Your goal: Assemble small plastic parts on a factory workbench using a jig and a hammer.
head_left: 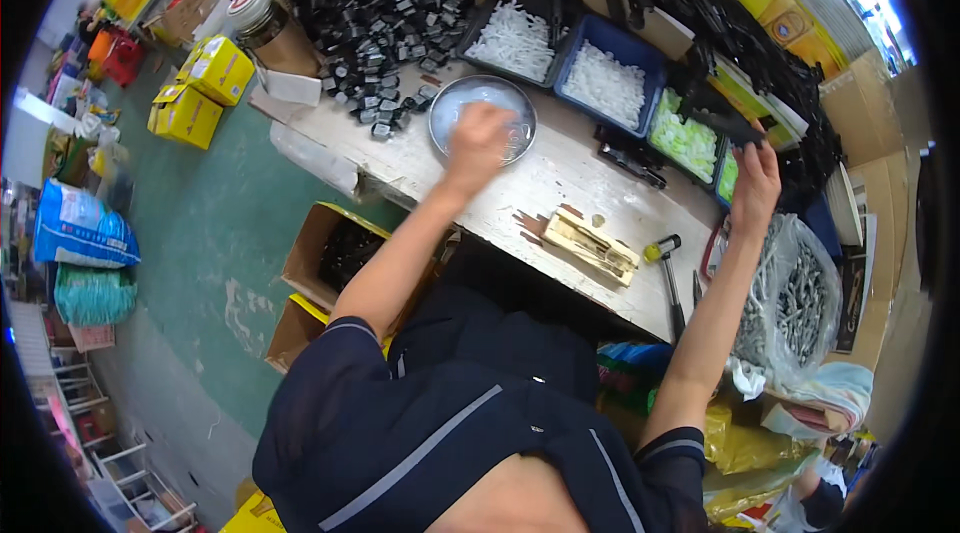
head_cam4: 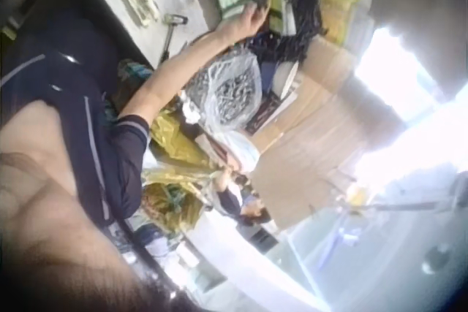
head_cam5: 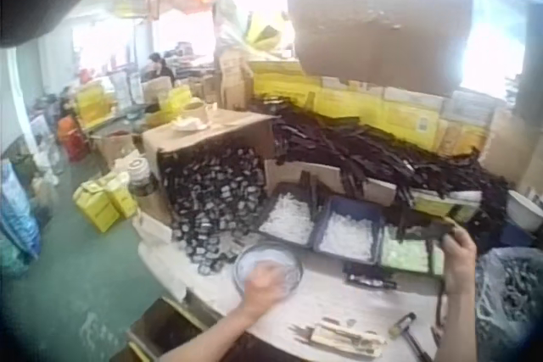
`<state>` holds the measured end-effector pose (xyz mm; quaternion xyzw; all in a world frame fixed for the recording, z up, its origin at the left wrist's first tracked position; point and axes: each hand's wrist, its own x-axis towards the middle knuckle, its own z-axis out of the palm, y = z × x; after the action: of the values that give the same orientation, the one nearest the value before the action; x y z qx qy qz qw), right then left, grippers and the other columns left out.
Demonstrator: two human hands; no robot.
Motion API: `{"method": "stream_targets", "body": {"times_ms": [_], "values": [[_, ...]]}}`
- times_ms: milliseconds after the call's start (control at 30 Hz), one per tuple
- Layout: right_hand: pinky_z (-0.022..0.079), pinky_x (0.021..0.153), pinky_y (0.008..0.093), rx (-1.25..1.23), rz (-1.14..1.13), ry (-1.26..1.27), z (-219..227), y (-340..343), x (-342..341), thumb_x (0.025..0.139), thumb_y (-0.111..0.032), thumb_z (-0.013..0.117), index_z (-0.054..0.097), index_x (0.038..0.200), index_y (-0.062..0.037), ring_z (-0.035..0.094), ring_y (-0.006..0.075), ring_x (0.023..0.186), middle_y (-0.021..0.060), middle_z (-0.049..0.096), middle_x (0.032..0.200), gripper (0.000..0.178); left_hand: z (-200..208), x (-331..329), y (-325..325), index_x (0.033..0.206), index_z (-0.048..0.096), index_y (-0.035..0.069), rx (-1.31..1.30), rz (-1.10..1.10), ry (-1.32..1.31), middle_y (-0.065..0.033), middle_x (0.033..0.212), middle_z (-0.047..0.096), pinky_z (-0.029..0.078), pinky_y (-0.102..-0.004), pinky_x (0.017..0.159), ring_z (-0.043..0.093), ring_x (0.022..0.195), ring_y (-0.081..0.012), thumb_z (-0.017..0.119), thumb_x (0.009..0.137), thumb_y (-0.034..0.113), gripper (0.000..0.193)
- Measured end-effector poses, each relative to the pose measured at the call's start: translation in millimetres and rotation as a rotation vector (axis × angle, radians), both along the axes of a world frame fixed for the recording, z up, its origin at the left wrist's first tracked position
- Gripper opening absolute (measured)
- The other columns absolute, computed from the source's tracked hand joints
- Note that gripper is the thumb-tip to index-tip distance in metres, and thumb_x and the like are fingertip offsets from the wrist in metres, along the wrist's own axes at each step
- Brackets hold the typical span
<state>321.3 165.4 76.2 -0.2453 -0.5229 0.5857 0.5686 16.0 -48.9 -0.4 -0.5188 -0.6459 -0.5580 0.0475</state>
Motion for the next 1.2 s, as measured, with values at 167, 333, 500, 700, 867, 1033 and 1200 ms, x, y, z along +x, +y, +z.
{"method": "stream_targets", "body": {"times_ms": [167,333,500,700,867,1033,1200], "values": [[0.036,0.092,0.0301,-0.008,0.115,-0.252,13.4,-69.7,6.9,0.085,-0.005,0.05,0.052,0.094,-0.0037,0.05,0.0166,0.104,0.0112,0.055,0.112,0.009,-16.5,-83.4,-83.4,0.091,0.061,0.001,-0.198,0.401,-0.122,-0.0096,0.085,0.055,0.046,-0.0275,0.057,0.056,0.065,-0.0194,0.064,0.071,0.0,0.021],[0.035,0.081,0.0335,0.794,0.056,-1.144,-23.2,-145.4,-37.4,0.075,-0.007,0.058,0.054,0.093,-0.0046,0.052,0.0246,0.083,0.0095,0.057,0.089,0.018,-26.5,-107.3,-93.7,0.092,0.06,0.001,-0.395,0.451,0.049,-0.0126,0.089,0.054,0.045,-0.0356,0.069,0.055,0.079,-0.0289,0.069,0.064,0.004,0.03],[0.029,0.092,0.0409,1.03,0.084,-1.399,-55.1,-188.5,-49.0,0.078,-0.008,0.055,0.052,0.112,-0.0072,0.047,0.0224,0.106,0.0073,0.051,0.12,0.034,-32.3,-96.6,-89.2,0.077,0.054,0.003,-0.249,0.401,0.285,-0.0127,0.078,0.052,0.043,-0.0393,0.066,0.052,0.078,-0.0311,0.062,0.07,0.008,0.012],[0.018,0.101,0.0469,1.003,0.094,-1.528,-61.1,-206.2,-52.3,0.083,-0.014,0.05,0.043,0.124,-0.0063,0.038,0.021,0.121,0.0062,0.04,0.133,0.042,-35.5,-83.6,-100.6,0.075,0.053,0.003,-0.324,0.441,0.508,-0.0104,0.076,0.049,0.042,-0.0361,0.063,0.049,0.072,-0.0275,0.055,0.074,0.008,0.005],[0.013,0.104,0.048,1.002,0.155,-1.522,-64.4,-211.2,-67.9,0.082,-0.014,0.051,0.038,0.127,-0.0043,0.03,0.0205,0.127,0.0074,0.034,0.137,0.048,-35.6,-76.6,-109.6,0.093,0.059,0.001,-0.338,0.396,0.478,-0.011,0.082,0.049,0.04,-0.0381,0.07,0.047,0.08,-0.0282,0.054,0.072,0.004,0.021],[0.019,0.102,0.046,0.932,0.189,-1.427,-62.4,-204.7,-65.2,0.082,-0.012,0.052,0.043,0.123,-0.0055,0.035,0.0215,0.123,0.0084,0.038,0.134,0.043,-28.9,-82.8,-103.6,0.093,0.06,0.002,-0.379,0.411,0.31,-0.0119,0.081,0.051,0.042,-0.0369,0.072,0.049,0.081,-0.0307,0.056,0.073,0.004,0.021],[0.028,0.096,0.0385,0.723,0.131,-0.992,-69.1,-193.4,-58.5,0.081,-0.009,0.052,0.054,0.108,-0.0024,0.044,0.0281,0.11,0.0097,0.05,0.122,0.028,-11.4,-63.3,-95.9,0.09,0.061,0.0,-0.346,0.254,-0.216,-0.0151,0.08,0.058,0.044,-0.0364,0.07,0.056,0.076,-0.03,0.049,0.084,0.015,0.02]]}}
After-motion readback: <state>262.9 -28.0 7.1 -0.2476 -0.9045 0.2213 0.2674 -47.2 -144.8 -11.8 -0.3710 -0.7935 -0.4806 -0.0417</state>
